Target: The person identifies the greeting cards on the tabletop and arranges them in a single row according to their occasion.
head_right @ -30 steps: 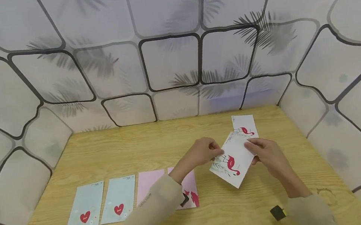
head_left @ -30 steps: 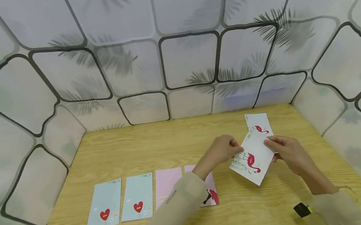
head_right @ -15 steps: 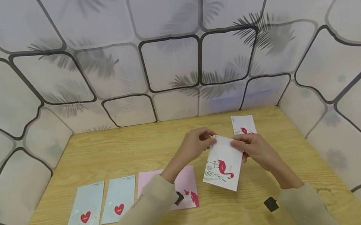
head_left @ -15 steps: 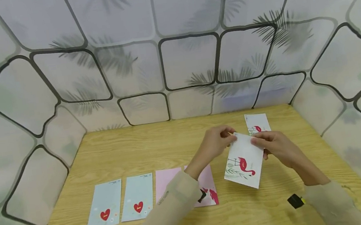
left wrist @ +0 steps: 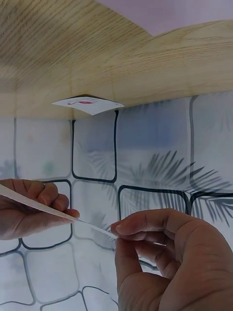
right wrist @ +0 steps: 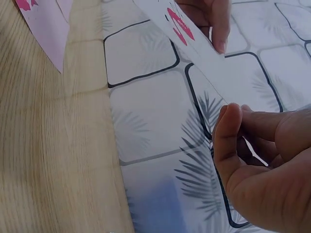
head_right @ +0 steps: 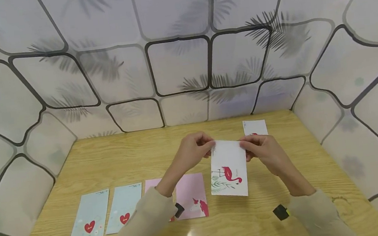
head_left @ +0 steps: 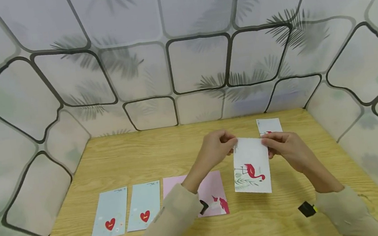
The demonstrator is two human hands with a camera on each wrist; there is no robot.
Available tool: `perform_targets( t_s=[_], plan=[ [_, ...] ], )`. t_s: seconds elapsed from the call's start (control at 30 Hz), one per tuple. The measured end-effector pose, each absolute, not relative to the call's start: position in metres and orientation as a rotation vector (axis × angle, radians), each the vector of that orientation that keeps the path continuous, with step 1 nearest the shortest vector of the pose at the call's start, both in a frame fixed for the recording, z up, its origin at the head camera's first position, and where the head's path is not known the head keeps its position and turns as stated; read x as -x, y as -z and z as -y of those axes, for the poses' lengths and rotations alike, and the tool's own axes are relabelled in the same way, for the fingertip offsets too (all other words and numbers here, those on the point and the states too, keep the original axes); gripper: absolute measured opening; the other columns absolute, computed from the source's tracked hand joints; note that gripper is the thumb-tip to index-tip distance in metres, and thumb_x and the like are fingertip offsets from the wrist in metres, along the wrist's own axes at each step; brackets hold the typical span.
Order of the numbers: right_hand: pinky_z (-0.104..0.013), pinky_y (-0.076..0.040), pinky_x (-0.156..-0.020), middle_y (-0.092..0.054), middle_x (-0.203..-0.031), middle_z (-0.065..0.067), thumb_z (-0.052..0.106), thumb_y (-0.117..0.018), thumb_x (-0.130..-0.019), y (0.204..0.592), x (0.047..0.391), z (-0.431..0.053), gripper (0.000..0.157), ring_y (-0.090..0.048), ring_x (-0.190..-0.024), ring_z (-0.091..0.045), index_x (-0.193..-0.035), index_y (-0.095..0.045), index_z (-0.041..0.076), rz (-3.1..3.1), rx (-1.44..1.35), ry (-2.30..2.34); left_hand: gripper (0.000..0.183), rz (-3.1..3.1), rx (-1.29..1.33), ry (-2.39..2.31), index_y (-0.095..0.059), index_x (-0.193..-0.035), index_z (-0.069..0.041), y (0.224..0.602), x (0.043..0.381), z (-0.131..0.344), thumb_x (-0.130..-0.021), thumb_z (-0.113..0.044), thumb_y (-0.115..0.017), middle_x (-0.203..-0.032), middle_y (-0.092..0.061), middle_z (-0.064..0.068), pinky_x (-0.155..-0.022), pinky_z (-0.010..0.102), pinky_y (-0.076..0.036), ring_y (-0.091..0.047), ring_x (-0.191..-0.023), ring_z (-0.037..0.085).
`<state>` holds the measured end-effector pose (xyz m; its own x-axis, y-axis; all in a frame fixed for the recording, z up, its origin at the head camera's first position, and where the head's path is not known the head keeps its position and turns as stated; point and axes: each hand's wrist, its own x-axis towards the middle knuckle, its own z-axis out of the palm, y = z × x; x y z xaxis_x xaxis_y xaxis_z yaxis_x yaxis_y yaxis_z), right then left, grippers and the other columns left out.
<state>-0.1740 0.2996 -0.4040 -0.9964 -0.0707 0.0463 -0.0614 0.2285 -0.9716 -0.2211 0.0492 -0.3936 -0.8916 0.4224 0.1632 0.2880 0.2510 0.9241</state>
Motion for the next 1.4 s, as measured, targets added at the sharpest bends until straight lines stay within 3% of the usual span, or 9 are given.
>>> perform_targets(
  t_s=[0.13, 0.3, 0.5, 0.7, 0.93, 1.4],
  plan=[
    [-0.025, -0.057, -0.068, -0.07, -0.085, 0.0, 0.013, -0.066, -0.103, 0.405, 0.174, -0.299, 0.031, -0.062, -0.067, -0.012, -0.115, -0.067, -0.016, -2.455, 0.116, 1.93, 0.008, -2.392, -0.688, -1.666, -0.074, -0.096, -0.006, 0.394, 0.218, -0.046, -0.099, -0.012, -0.071, -0.083, -0.072, 0.015, -0.059, 0.023, -0.055, -0.071, -0.071, 0.025],
    [-0.025, -0.057, -0.063, -0.07, -0.083, -0.001, 0.01, -0.07, -0.1, 0.415, 0.177, -0.3, 0.026, -0.06, -0.064, -0.011, -0.109, -0.069, -0.014, -2.47, 0.068, 1.889, 0.006, -2.399, -0.652, -1.577, -0.075, -0.096, -0.007, 0.401, 0.217, -0.043, -0.098, -0.012, -0.072, -0.081, -0.073, 0.008, -0.059, 0.023, -0.054, -0.072, -0.074, 0.028],
    [-0.024, -0.057, -0.062, -0.069, -0.08, -0.004, 0.01, -0.07, -0.099, 0.427, 0.176, -0.299, 0.03, -0.06, -0.063, -0.01, -0.111, -0.067, -0.018, -2.445, 0.016, 1.834, 0.006, -2.404, -0.605, -1.526, -0.075, -0.091, -0.007, 0.416, 0.217, -0.043, -0.096, -0.011, -0.074, -0.081, -0.074, 0.011, -0.058, 0.023, -0.054, -0.068, -0.064, 0.015],
    [-0.024, -0.058, -0.064, -0.068, -0.079, -0.003, 0.009, -0.068, -0.101, 0.446, 0.176, -0.298, 0.027, -0.061, -0.065, -0.009, -0.111, -0.068, -0.016, -2.397, -0.032, 1.796, 0.011, -2.432, -0.558, -1.429, -0.073, -0.087, -0.007, 0.436, 0.218, -0.046, -0.096, -0.012, -0.075, -0.077, -0.071, 0.007, -0.055, 0.021, -0.05, -0.071, -0.07, 0.023],
    [-0.026, -0.058, -0.066, -0.067, -0.08, -0.006, 0.01, -0.067, -0.102, 0.466, 0.18, -0.297, 0.028, -0.063, -0.068, -0.01, -0.113, -0.069, -0.015, -2.446, -0.053, 1.707, 0.013, -2.447, -0.523, -1.359, -0.072, -0.084, -0.007, 0.452, 0.22, -0.05, -0.096, -0.01, -0.075, -0.073, -0.07, 0.004, -0.053, 0.02, -0.046, -0.065, -0.062, 0.012],
    [-0.028, -0.056, -0.063, -0.066, -0.081, -0.008, 0.009, -0.067, -0.101, 0.482, 0.185, -0.291, 0.027, -0.061, -0.07, -0.014, -0.115, -0.069, -0.015, -2.523, -0.062, 1.606, 0.013, -2.506, -0.483, -1.263, -0.071, -0.083, -0.007, 0.471, 0.226, -0.055, -0.095, -0.009, -0.074, -0.071, -0.07, 0.007, -0.05, 0.019, -0.04, -0.055, -0.056, 0.008]
  ],
)
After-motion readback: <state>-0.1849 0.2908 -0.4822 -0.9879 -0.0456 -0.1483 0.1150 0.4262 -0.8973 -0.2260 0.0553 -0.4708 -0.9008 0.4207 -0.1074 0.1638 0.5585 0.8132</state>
